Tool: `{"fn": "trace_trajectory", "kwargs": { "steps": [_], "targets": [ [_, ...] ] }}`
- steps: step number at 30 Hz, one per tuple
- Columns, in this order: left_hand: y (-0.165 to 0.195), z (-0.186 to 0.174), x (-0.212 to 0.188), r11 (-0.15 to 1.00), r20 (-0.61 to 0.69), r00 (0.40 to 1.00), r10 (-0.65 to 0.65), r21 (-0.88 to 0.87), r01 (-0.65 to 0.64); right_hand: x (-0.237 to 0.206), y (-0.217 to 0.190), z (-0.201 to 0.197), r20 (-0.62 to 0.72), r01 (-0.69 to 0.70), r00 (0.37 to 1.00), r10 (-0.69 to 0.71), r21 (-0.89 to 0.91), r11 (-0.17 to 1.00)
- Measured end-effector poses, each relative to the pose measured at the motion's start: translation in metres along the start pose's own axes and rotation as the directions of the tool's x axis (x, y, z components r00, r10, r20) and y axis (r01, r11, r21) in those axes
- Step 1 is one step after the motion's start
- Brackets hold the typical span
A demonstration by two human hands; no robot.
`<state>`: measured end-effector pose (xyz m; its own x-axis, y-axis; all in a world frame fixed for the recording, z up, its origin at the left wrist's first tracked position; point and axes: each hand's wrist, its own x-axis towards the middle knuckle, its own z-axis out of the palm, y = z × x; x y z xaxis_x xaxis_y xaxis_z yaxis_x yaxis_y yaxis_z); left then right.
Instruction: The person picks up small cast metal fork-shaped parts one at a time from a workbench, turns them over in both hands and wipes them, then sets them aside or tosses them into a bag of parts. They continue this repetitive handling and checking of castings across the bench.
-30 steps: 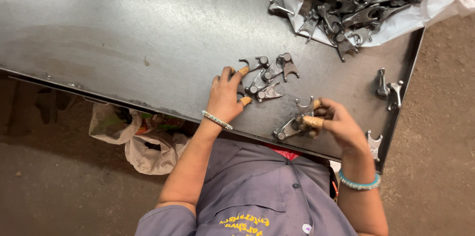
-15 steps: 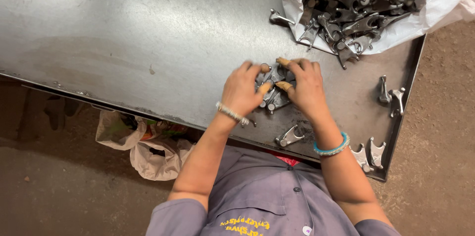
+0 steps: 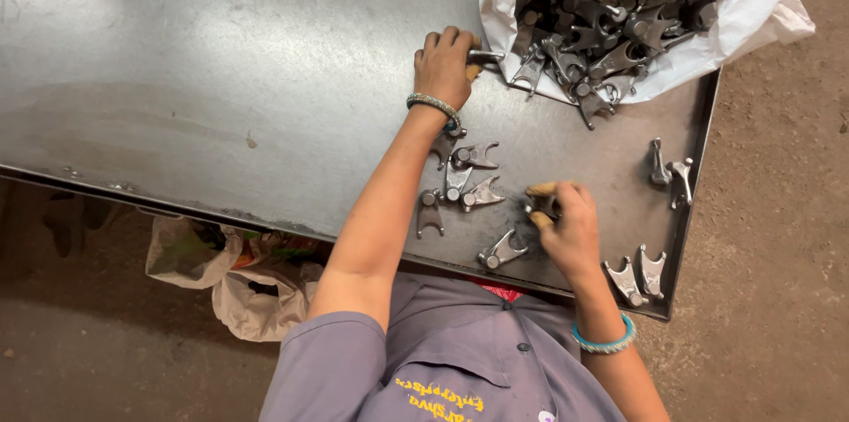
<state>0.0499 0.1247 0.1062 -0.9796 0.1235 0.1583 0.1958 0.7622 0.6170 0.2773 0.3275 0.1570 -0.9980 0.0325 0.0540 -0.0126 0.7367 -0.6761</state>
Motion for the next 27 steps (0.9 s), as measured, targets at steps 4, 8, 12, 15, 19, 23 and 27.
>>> {"fn": "trace_trajectory", "kwargs": {
  "steps": [4, 8, 12, 15, 19, 23, 27],
  "targets": [
    [-0.003, -0.011, -0.023, 0.997, 0.044, 0.997, 0.069, 0.015, -0.07, -0.016, 0.026, -0.002, 0.04, -0.07, 0.998, 0.057, 0.567, 0.821],
    [0.002, -0.016, -0.066, 0.994, 0.138, 0.985, 0.107, -0.01, -0.107, -0.032, 0.056, -0.006, 0.087, -0.119, 0.991, 0.101, 0.92, 0.373],
    [0.015, -0.028, -0.108, 0.991, 0.258, 0.96, 0.107, -0.107, -0.081, -0.031, 0.074, -0.008, 0.204, -0.212, 0.967, 0.152, 0.977, 0.033],
    [0.037, -0.048, -0.141, 0.969, -0.057, 0.973, 0.225, -0.092, -0.23, -0.027, 0.073, -0.007, 0.241, -0.24, 0.959, 0.146, 0.97, -0.028],
    [0.07, -0.06, -0.183, 0.896, -0.018, 0.964, 0.264, -0.366, -0.252, -0.026, 0.068, -0.007, 0.28, -0.275, 0.947, 0.16, 0.96, -0.054],
    [0.085, -0.053, -0.207, 0.786, 0.139, 0.988, 0.063, -0.617, 0.037, -0.026, 0.066, -0.005, 0.285, -0.28, 0.95, 0.125, 0.958, -0.056],
    [0.078, -0.028, -0.213, 0.54, 0.303, 0.952, -0.046, -0.794, 0.279, -0.03, 0.065, -0.002, 0.276, -0.274, 0.952, 0.13, 0.961, -0.032]
  ]
}}
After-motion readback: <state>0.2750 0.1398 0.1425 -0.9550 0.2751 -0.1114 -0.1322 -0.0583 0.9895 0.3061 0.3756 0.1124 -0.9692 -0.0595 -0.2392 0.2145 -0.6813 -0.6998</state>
